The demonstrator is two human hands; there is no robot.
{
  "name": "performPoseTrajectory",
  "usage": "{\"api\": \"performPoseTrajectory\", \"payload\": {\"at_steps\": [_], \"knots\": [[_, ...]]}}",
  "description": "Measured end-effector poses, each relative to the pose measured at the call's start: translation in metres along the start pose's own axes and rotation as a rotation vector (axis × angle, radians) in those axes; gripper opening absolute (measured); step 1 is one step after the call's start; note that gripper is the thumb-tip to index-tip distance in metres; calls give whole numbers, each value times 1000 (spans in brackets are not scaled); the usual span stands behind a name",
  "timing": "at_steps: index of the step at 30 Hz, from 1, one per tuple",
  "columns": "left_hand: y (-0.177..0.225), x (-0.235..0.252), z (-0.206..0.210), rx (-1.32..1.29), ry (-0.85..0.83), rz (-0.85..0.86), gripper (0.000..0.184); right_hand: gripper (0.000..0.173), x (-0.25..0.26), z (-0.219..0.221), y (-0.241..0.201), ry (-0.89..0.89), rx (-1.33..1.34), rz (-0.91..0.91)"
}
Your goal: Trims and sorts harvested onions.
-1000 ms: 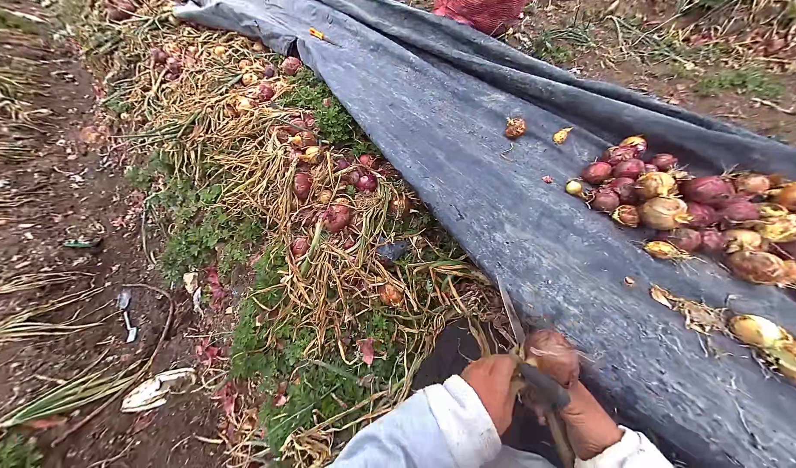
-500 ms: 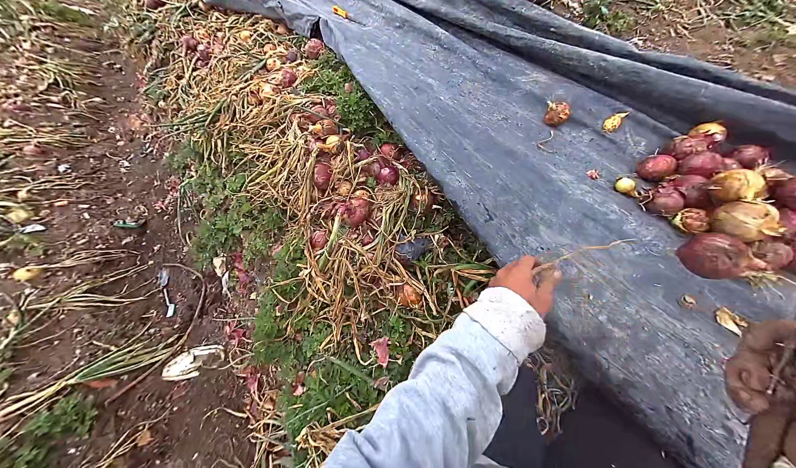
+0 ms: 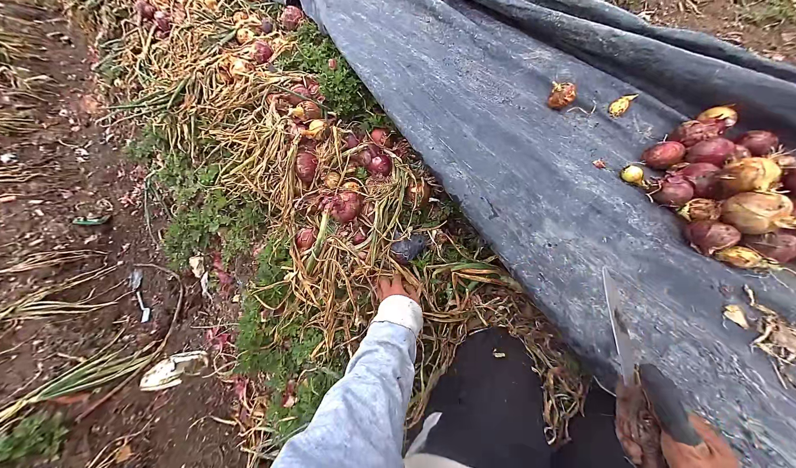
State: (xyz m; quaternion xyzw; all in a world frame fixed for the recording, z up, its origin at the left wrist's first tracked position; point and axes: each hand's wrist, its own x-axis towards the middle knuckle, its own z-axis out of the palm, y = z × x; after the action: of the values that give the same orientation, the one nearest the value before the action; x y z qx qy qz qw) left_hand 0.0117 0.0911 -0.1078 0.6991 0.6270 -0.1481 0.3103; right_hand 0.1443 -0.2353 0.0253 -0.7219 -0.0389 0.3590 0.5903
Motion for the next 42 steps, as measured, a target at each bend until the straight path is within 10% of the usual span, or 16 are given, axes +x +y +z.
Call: {"api": "performPoseTrajectory", "payload": {"at_steps": [8, 13, 20, 26, 29, 32, 36, 39, 42], "knots": [[-32, 33, 11, 14, -228, 108, 57, 33, -4, 11, 2, -88, -34, 43], [-24, 27, -12, 496, -285, 189, 68, 32, -9, 12, 5, -89, -51, 53], [-44, -33, -54, 655, -467, 458, 41, 30, -18, 16, 4, -137, -114, 130], [-56, -116, -52, -38, 117, 843, 35, 21, -16, 28, 2, -222, -219, 263], [-20, -161, -21, -361, 456, 1029, 24, 44, -10, 36, 8, -264, -222, 260], [20, -202, -2, -322, 368, 1128, 30, 55, -7, 36, 9, -253, -48, 157], [25, -234, 6, -144, -66, 1155, 23, 16, -14, 25, 21, -216, 383, 162], [31, -233, 10, 33, -406, 1059, 30, 51, -11, 22, 43, -120, 439, 347], [63, -211, 21, 72, -513, 1066, 30, 50, -2, 15, 37, -46, 359, 260]]}}
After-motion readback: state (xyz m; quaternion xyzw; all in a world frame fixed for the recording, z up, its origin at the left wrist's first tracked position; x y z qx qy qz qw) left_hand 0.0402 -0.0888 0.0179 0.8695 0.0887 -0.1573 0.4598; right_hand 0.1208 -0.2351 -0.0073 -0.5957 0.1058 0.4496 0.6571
